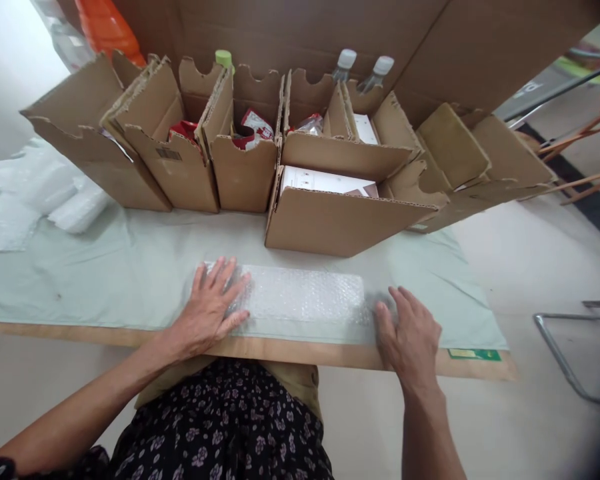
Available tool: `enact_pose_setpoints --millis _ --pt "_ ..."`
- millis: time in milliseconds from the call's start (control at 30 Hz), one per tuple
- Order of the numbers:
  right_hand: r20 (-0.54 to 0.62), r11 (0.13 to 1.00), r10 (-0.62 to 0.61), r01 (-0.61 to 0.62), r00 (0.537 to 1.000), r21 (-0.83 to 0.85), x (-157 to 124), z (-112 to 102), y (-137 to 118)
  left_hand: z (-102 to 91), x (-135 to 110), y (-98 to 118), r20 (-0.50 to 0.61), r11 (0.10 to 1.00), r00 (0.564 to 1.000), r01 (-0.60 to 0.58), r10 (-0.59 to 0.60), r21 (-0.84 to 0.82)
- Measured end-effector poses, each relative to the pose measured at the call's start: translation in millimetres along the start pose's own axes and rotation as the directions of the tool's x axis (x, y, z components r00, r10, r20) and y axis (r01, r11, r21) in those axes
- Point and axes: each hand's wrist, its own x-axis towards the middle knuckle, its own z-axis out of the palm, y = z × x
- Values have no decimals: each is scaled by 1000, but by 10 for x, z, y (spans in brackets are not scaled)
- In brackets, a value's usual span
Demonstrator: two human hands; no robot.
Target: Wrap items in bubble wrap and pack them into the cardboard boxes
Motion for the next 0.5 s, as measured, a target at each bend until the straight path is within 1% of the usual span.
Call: enact_pose_setpoints --millis 33,67,100,167,200,233,267,333,367,433,500 --pt "5 999 -31 31 1000 17 60 28 -49 -41 -11 -29 -65 997 996 67 -64 38" --pt "22 997 -63 62 998 38 132 71 -111 -81 -26 -62 -135 985 981 153 -141 77" --pt "47 995 -86 83 995 60 211 122 -172 -114 -42 -95 -196 963 955 246 -221 111" --pt "95 989 -108 97 990 112 362 217 -264 -147 -80 -147 -264 903 895 405 -359 144" --pt "113 984 -116 99 987 146 420 246 -289 -146 -100 -162 -272 878 872 456 -408 144" --pt "124 977 -125 101 984 186 459 253 -300 -139 -121 -171 -272 865 857 483 -437 133" --pt "131 968 -129 96 983 233 473 236 -302 -134 -141 -177 -268 864 852 490 -449 112" --pt "145 942 -101 47 984 334 416 121 -305 -168 -176 -194 -254 883 860 467 -443 41" --pt "161 923 -72 5 984 386 342 32 -321 -222 -186 -214 -238 890 864 455 -443 -4" --pt "230 863 -25 -95 973 497 110 -171 -412 -410 -160 -285 -220 889 862 451 -457 -78" --pt "330 771 -28 -189 944 608 -203 -332 -596 -655 -28 -386 -250 899 866 435 -433 -49"
